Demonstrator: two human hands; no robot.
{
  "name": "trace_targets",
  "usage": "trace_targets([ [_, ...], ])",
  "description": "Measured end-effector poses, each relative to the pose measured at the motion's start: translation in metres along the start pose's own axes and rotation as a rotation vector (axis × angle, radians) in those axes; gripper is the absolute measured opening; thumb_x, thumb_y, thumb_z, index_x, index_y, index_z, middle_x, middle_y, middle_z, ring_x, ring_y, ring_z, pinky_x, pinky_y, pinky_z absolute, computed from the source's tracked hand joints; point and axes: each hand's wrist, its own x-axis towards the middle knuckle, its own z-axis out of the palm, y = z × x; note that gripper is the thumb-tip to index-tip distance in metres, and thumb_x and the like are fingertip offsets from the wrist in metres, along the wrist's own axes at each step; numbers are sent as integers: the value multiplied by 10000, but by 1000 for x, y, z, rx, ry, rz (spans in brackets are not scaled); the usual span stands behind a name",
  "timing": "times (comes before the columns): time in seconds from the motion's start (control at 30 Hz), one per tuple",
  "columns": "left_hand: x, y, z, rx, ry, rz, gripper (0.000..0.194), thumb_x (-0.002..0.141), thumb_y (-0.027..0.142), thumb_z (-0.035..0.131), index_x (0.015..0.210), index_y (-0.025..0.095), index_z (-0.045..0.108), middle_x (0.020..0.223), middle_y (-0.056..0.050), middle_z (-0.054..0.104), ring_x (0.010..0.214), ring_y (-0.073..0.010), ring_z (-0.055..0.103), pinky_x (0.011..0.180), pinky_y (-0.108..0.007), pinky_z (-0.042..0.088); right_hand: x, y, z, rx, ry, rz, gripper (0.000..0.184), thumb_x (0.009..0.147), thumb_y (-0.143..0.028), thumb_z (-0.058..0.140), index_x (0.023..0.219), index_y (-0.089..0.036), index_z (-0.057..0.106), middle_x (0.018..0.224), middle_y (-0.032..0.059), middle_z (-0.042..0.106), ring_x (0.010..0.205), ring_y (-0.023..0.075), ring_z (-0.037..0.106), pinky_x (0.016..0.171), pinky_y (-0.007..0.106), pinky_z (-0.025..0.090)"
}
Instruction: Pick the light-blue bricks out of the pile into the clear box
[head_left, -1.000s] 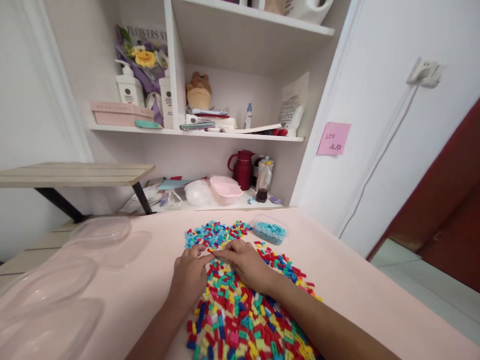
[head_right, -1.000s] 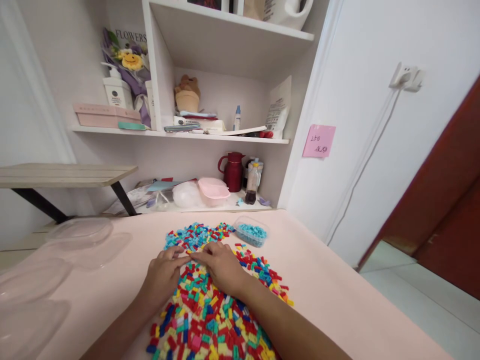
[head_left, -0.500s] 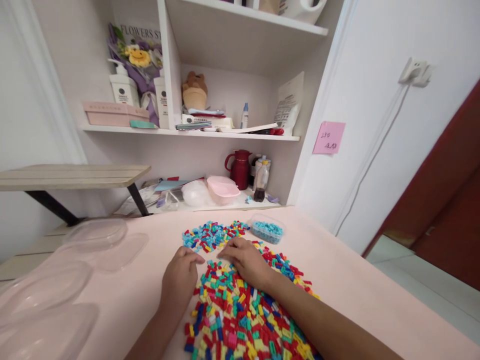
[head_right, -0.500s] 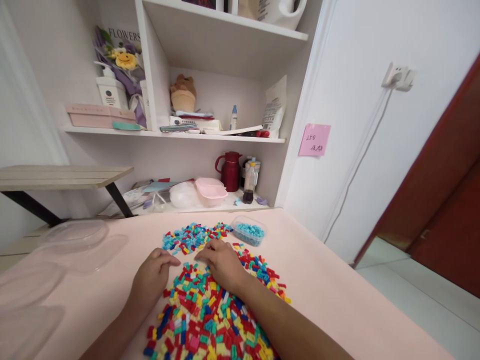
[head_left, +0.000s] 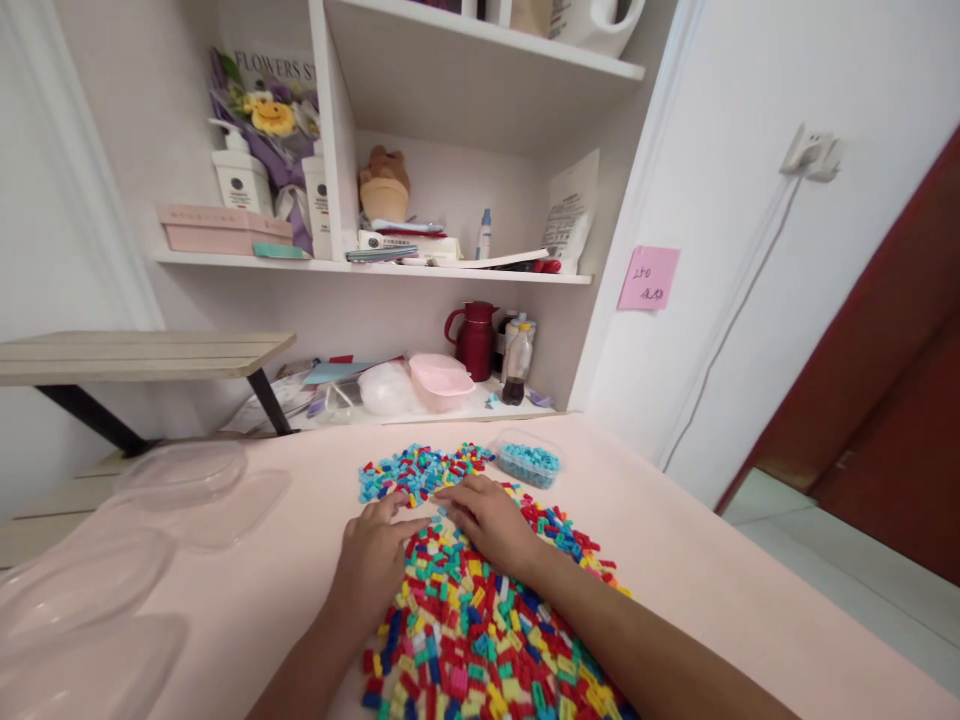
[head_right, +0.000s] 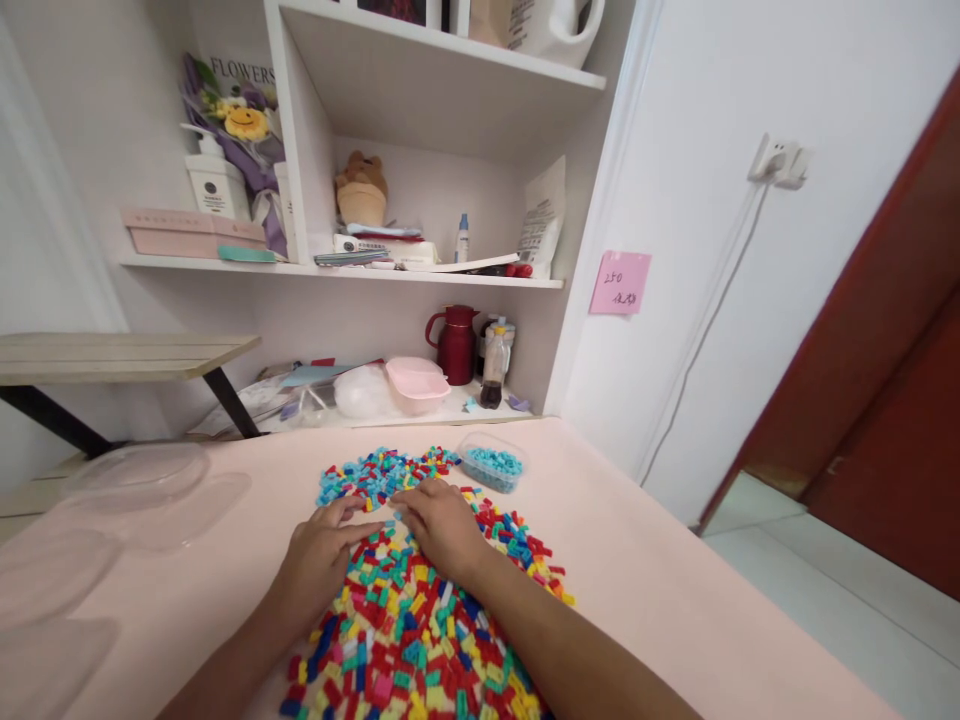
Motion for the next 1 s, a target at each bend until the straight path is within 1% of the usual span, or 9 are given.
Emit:
trace_targets([
  [0.13,-1,0,1,42,-27,23,588,777,3,458,1104,435,685,1297,-15,597,1217,-235,506,984,-425,382,2,2,2,-30,-3,5,248,924,-238,539,1111,-295,691,914,50,659,907,201,587,819,325,438],
  [0.23,-1,-1,2,61,-30,25,588,790,12,442,1142,426,666,1301,-21,596,1226,-235,499,973,-426,382,4,4,2,-19,-17,-11,232,905,-213,562,1051,-299,719,897,43,668,896,195,597,819,318,438],
  [0.3,-2,-2,3,51,-10,27,582,799,13,420,1154,403,666,1294,-31,600,1212,-233,515,965,-426,389,4,4,1,-9,-24,-1,218,887,-188,574,998,-294,728,898,35,676,901,193,601,826,317,437],
  [0.4,-2,-4,5,20,22,17,552,802,9,405,1113,359,698,1271,-45,613,1183,-232,544,961,-421,401,5,3,-1,19,-23,53,151,828,-162,628,912,-256,711,893,25,682,904,195,603,820,310,438],
  [0.53,-2,-4,5,9,20,19,519,806,9,408,1071,327,721,1262,-51,616,1180,-221,551,972,-403,407,7,2,-3,76,-13,112,125,754,-132,676,838,-223,658,822,9,665,813,181,595,737,279,440],
  [0.7,-1,-1,2,11,18,-2,497,819,24,416,1077,321,720,1254,-55,620,1167,-220,562,974,-407,416,7,0,-7,135,-3,158,118,737,-133,701,776,-208,618,785,-7,653,770,162,579,696,255,428],
  [0.87,0,-1,1,12,22,-1,459,843,44,395,1043,275,737,1220,-68,637,1153,-218,574,972,-392,432,5,1,-5,242,0,181,92,742,-123,671,759,-205,634,768,-14,656,708,143,586,643,237,429],
  [0.93,1,-4,2,8,32,16,449,846,51,397,1037,272,739,1193,-64,649,1136,-219,585,961,-391,443,7,1,-10,299,30,193,84,755,-119,637,750,-203,642,751,-15,655,671,137,586,623,237,429],
  [1.0,1,-7,4,4,46,30,443,844,57,404,1034,277,738,1170,-56,660,1108,-215,601,945,-388,457,12,3,-20,319,108,186,76,759,-132,628,737,-202,646,739,-13,654,685,143,591,647,249,437],
])
